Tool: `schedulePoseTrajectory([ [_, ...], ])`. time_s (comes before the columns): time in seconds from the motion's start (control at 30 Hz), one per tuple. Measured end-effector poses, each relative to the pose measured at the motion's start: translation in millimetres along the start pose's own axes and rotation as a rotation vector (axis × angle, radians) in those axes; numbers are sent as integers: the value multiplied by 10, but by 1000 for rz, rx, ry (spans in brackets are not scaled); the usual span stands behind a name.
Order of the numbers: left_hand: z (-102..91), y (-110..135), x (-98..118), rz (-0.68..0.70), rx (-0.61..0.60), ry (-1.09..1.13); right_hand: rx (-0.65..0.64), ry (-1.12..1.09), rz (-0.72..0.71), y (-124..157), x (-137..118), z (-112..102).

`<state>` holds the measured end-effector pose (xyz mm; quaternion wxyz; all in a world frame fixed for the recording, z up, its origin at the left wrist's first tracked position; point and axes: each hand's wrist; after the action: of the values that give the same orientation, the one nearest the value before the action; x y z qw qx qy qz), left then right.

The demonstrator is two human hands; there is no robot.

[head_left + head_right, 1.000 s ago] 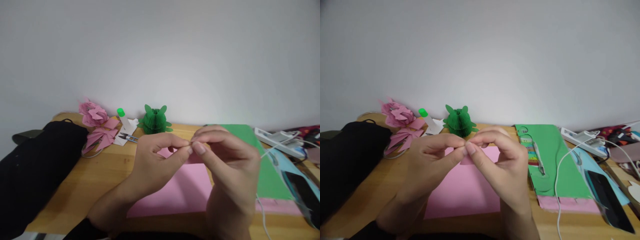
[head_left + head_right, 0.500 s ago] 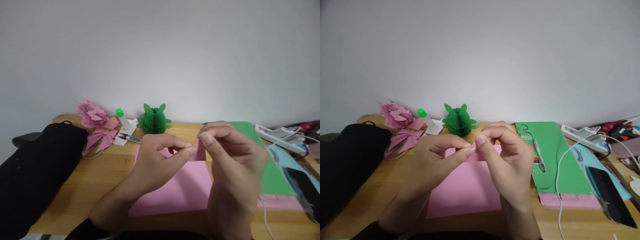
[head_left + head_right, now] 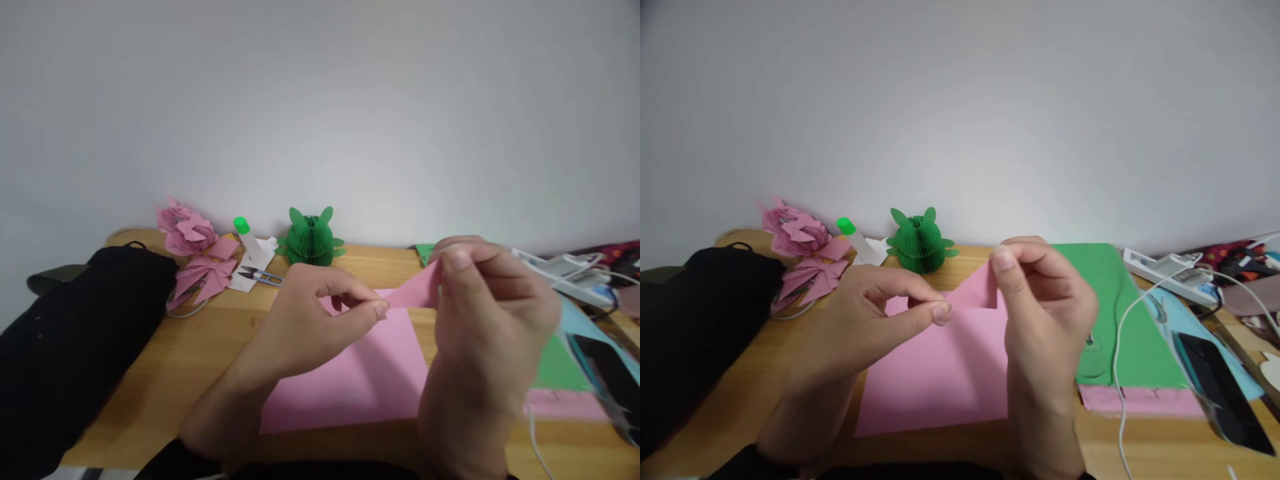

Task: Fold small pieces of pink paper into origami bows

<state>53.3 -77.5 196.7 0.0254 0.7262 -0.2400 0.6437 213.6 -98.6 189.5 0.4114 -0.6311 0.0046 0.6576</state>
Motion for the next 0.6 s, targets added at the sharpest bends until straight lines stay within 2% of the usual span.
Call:
schedulePoseTrajectory([
  [0.1, -93, -8, -29, 25, -6, -37, 243, -4, -41, -99, 27, -24],
  [0.17, -128, -19, -57, 41, 23, -71, 303, -6, -91, -140, 40, -44],
  [0.2, -129, -25, -71, 41, 59, -77, 287, -4, -91, -145, 44, -51],
  [0.3, -60, -39, -93, 4, 184, -6, 112, -17, 12, -99, 45, -41],
  [0.37, 19, -38, -90, -11, 181, 44, 14, -56, 64, -39, 40, -15],
  [0.5, 133, -23, -70, 61, 102, 38, -131, -93, 96, 42, 33, 30],
  [0.6, 132, -14, -64, 71, 149, 36, -177, -91, 86, 38, 38, 16],
])
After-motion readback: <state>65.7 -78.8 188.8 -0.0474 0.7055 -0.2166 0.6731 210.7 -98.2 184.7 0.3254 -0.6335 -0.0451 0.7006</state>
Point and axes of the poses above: each hand's wrist, its own y-axis away from the middle knuckle, its own z-axis out of the palm, x = y × z
